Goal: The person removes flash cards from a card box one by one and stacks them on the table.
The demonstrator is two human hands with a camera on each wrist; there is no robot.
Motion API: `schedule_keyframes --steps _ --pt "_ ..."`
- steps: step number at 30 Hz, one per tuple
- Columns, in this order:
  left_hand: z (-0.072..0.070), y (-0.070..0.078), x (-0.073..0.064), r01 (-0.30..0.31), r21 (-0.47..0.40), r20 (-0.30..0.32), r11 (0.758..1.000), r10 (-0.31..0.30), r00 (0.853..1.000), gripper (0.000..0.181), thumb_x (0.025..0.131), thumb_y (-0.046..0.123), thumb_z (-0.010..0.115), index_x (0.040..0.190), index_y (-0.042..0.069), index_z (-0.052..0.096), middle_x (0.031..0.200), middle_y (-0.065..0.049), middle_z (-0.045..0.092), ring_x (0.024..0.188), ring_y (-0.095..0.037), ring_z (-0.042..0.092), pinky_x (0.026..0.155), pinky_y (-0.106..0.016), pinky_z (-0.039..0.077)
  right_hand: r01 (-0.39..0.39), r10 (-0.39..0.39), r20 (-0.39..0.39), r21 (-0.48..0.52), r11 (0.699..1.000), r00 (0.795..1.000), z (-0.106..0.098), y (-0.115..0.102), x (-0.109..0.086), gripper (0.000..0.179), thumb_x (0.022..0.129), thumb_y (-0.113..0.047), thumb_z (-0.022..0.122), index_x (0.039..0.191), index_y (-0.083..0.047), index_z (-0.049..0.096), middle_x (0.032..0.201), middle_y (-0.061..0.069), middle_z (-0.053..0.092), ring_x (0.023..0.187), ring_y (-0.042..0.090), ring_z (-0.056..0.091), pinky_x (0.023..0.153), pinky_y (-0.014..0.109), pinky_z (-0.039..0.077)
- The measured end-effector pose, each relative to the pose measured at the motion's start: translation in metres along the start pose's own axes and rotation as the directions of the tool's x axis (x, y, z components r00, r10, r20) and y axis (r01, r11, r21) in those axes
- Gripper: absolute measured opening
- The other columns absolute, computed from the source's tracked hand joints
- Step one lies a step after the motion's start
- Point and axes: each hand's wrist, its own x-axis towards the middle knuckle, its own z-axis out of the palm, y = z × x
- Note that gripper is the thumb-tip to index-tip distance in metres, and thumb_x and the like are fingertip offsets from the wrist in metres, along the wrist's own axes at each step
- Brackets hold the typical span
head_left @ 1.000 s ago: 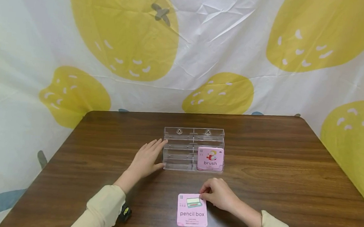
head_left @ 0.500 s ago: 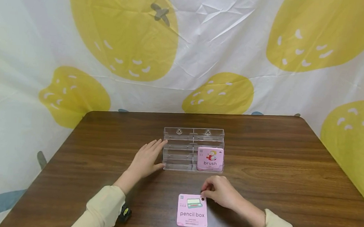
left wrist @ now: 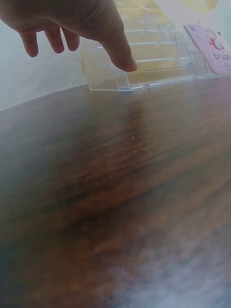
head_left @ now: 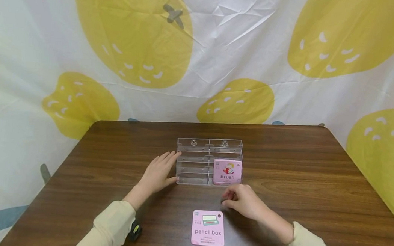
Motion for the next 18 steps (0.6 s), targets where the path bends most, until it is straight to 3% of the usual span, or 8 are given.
schedule_keyframes --steps 10,18 --pt "0.0 0.0 0.001 0.008 0.003 0.021 1.0 -0.008 1.0 0.082 0.074 0.033 0.074 0.14 0.012 0.031 0.137 -0.017 0.041 0.125 -0.033 0.038 0.101 -0.05 0.032 0.009 -0.01 -0.074 -0.021 1.0 0.997 -0.025 -0.001 0.01 0.01 0.073 -0.004 0.07 0.082 0.0 0.065 0.065 -0.003 0.058 0.059 0.005 0.051 0.053 0.02 0.045" --pt "0.0 -0.001 0.001 0.005 -0.003 0.025 1.0 -0.005 1.0 0.082 0.074 0.033 0.074 0.141 0.012 0.031 0.138 -0.017 0.041 0.125 -0.034 0.038 0.101 -0.05 0.032 -0.038 0.039 -0.124 0.014 0.999 0.992 -0.045 -0.003 0.018 0.013 0.076 -0.003 0.069 0.086 0.003 0.066 0.067 0.001 0.06 0.06 0.01 0.054 0.054 0.021 0.046"
